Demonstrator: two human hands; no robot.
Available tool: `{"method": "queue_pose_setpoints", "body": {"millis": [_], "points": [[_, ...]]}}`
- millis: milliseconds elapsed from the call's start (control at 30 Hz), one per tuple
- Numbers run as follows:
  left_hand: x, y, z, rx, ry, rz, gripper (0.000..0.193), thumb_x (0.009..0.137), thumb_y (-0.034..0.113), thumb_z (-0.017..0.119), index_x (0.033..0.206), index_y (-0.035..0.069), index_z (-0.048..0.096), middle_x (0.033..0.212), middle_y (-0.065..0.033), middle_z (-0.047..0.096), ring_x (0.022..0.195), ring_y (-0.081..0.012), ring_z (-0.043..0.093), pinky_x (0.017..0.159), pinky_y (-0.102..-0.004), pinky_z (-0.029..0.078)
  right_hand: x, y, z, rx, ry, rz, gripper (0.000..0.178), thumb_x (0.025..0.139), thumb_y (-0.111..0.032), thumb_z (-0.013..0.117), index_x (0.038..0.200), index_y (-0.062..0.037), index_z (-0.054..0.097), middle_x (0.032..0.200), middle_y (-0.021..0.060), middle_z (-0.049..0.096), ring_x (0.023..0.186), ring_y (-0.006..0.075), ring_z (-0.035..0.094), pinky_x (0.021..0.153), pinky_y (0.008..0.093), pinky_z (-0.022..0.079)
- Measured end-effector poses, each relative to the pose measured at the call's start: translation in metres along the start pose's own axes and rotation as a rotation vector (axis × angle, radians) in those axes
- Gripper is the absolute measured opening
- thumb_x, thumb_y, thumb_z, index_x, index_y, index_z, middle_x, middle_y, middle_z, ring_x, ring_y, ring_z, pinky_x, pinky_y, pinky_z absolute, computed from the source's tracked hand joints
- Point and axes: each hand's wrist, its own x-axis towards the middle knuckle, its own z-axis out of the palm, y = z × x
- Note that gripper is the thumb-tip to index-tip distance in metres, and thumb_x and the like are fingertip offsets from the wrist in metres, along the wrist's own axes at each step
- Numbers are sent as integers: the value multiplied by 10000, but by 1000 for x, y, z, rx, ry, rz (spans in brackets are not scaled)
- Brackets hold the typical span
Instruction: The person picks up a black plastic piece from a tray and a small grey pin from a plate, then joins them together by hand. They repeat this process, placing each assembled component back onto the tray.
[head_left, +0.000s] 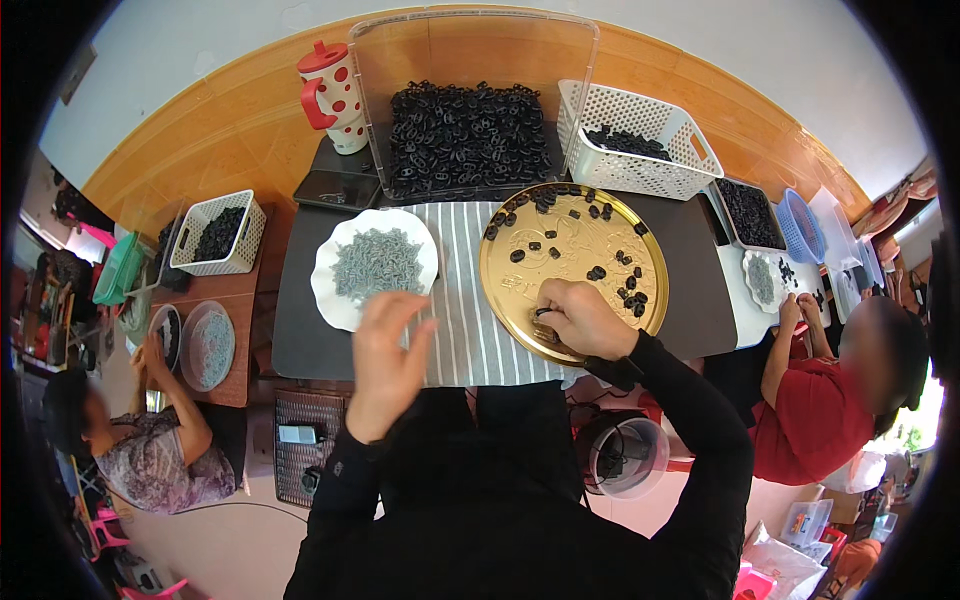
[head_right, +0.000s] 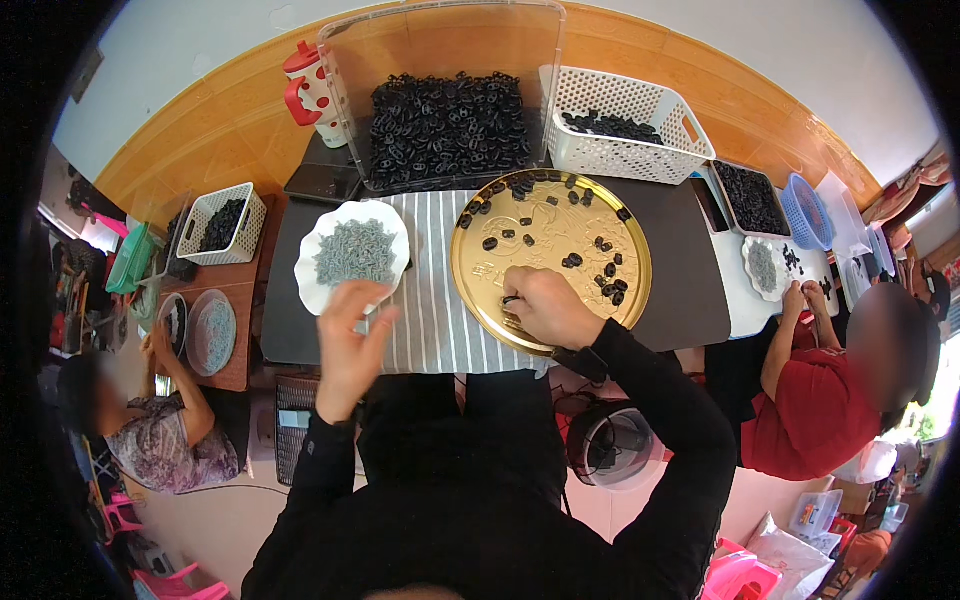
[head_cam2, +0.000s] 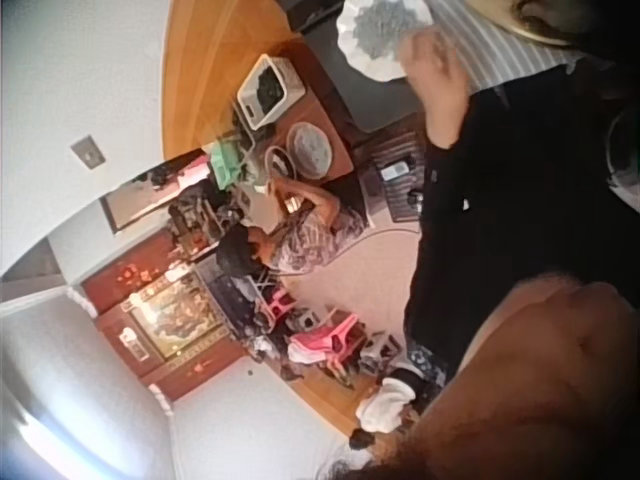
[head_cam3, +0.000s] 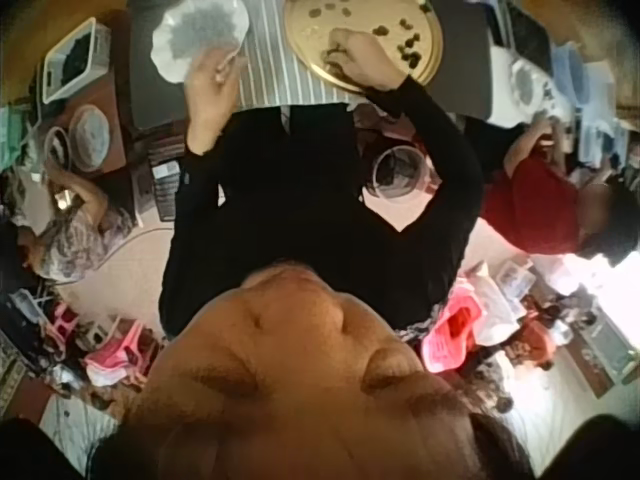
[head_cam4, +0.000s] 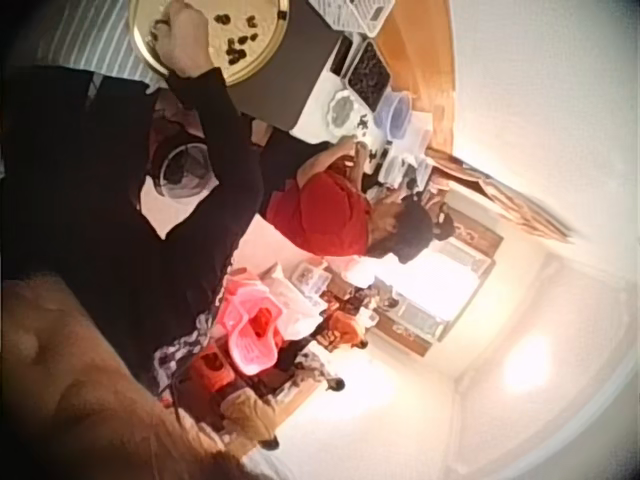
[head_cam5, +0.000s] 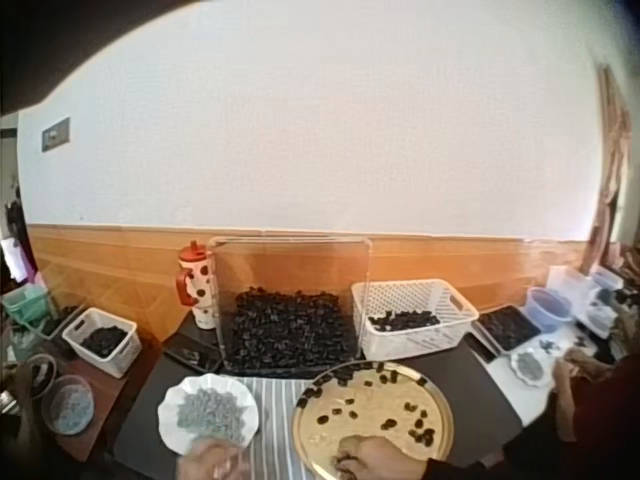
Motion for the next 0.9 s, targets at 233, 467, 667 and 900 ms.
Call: {"method": "queue_pose_setpoints", "body": {"millis": [233,467,667,900], "points": [[-19,11,73,-815,-213,-341,203,844,-17,638,1046,-23,658,938,-50,640,811,-103,582,690,-239,471,-10,-33,10,401,111,-108,198,783,64,580,953,-27,624,834,86,568,721,200,555,645,293,432],[-14,11,85,-876,-248,-414,175,860,-35,617,1031,-41,654,867,-23,627,753,-70,569,681,-211,466,-22,-33,20,826,175,91,321,820,126,558,1105,-19,538,769,-15,536,686,26,475,627,177,376],[-18,16,92,-1009,-188,-458,121,886,-9,595,987,-33,658,843,-21,638,752,-69,573,679,-214,465,-24,-39,27,810,317,51,276,799,117,543,1029,-29,498,739,-13,516,637,35,453,562,189,354],[-13,19,75,-1032,-82,-495,119,886,27,615,980,-30,660,841,-26,642,737,-57,568,652,-216,458,-30,-35,30,855,356,64,198,808,100,535,977,-2,537,756,-14,525,672,29,472,581,184,373]]}}
